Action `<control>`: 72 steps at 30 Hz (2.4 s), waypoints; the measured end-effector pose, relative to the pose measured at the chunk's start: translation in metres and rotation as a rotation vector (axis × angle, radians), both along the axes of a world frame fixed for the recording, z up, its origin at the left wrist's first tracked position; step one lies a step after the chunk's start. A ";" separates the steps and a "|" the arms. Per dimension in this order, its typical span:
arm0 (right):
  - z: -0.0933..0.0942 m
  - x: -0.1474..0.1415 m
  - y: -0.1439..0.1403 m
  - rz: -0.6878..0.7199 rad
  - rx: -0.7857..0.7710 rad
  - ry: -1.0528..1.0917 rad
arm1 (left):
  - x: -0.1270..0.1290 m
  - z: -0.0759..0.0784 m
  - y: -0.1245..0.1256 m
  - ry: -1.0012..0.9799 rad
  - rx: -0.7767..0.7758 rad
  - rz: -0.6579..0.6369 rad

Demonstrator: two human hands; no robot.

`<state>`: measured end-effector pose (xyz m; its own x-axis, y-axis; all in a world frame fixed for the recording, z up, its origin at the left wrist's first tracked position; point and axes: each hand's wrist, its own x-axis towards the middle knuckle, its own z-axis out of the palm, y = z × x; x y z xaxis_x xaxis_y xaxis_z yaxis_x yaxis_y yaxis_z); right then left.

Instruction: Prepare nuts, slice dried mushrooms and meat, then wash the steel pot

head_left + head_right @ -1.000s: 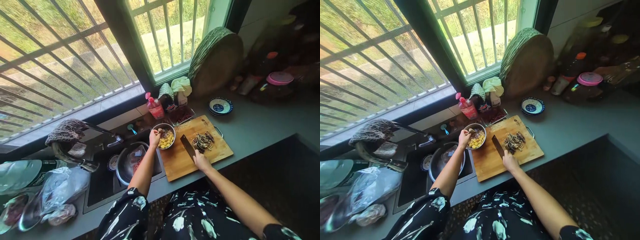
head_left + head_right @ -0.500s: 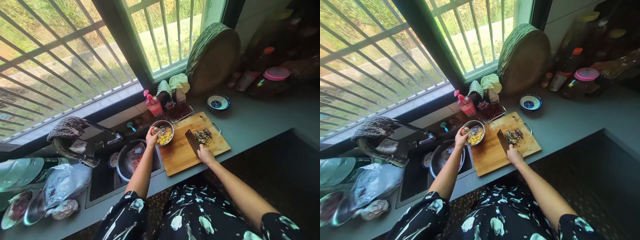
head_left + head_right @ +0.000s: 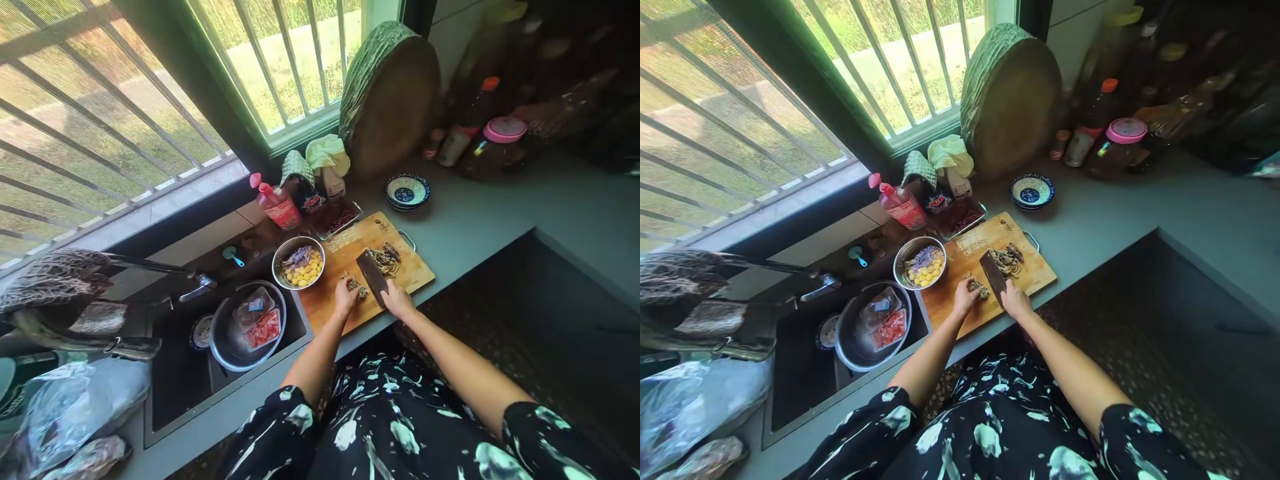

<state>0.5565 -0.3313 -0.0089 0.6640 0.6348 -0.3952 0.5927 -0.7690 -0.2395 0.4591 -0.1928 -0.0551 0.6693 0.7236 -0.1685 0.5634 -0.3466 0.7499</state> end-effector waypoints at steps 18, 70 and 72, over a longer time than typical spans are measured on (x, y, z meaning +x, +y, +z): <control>0.011 -0.058 0.029 0.203 -0.072 -0.116 | -0.043 0.009 0.007 0.328 0.388 -0.109; 0.012 -0.071 0.025 0.298 -0.102 -0.129 | -0.078 -0.013 0.023 -0.165 0.522 -0.627; 0.011 -0.080 0.026 0.286 -0.113 -0.139 | -0.077 -0.017 0.026 -0.172 0.516 -0.661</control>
